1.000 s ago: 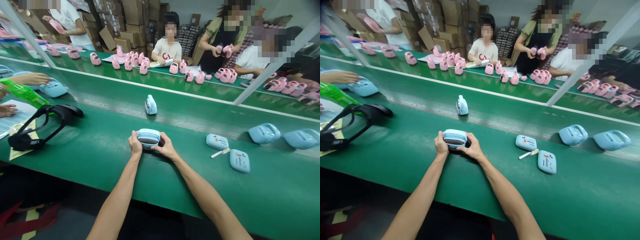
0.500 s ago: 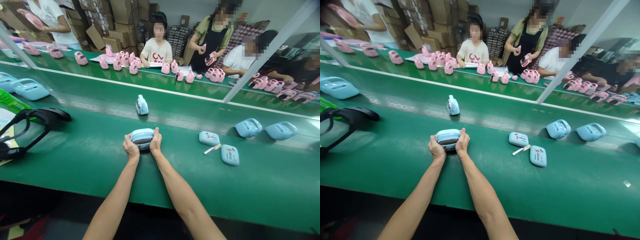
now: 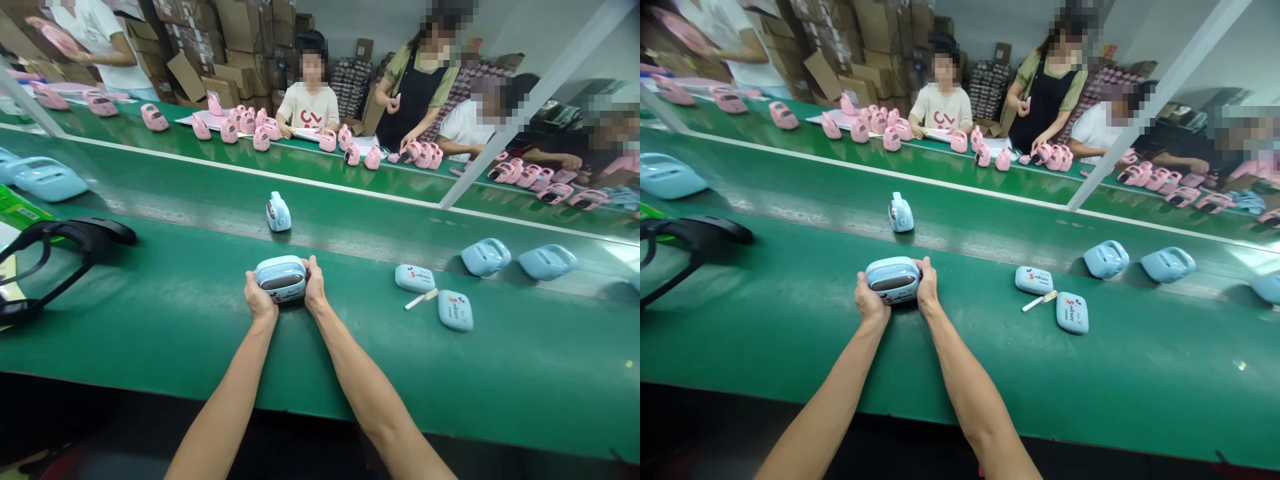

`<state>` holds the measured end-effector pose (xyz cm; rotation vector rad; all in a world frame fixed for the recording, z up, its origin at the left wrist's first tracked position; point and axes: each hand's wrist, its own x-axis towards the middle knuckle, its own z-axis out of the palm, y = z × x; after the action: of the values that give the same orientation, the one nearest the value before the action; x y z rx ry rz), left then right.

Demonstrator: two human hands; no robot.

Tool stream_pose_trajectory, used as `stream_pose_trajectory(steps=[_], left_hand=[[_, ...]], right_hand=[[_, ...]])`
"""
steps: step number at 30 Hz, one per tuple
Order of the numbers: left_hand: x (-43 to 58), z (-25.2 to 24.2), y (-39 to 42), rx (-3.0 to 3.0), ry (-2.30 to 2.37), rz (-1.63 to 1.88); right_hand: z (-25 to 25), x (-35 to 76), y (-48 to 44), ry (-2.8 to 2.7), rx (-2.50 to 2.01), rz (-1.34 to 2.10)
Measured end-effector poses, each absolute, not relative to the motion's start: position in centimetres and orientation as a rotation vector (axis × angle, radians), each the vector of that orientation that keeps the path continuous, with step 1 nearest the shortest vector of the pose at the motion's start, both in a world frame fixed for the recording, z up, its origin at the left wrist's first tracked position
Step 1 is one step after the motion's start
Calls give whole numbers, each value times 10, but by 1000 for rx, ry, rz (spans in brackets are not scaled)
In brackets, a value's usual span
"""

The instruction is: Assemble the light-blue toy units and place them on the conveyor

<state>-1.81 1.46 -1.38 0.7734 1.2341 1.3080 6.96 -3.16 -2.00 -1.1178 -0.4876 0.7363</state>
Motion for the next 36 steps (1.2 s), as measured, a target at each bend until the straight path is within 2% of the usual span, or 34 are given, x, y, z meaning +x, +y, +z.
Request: stream_pose_trajectory(steps=[6,10,25,28,32,36], left_hand=[[-20,0,14,181,980,1022],[-21,7,10,90,924,960],[-23,0,13,261,979,929],[-24,8,10,311,863,881],[-24,15,0,529,504,873],[-23,14,-8,693,442,979]], right_hand=[[1,67,-60,-774,-991,715],[4,68,-65,-796,-990,744],[10,69,-67,-845,-1031,725],[8,78,-65,-884,-1082,708],[7,88,-55,-477,-1038,799],[5,87,-57,-238,-891,1074]])
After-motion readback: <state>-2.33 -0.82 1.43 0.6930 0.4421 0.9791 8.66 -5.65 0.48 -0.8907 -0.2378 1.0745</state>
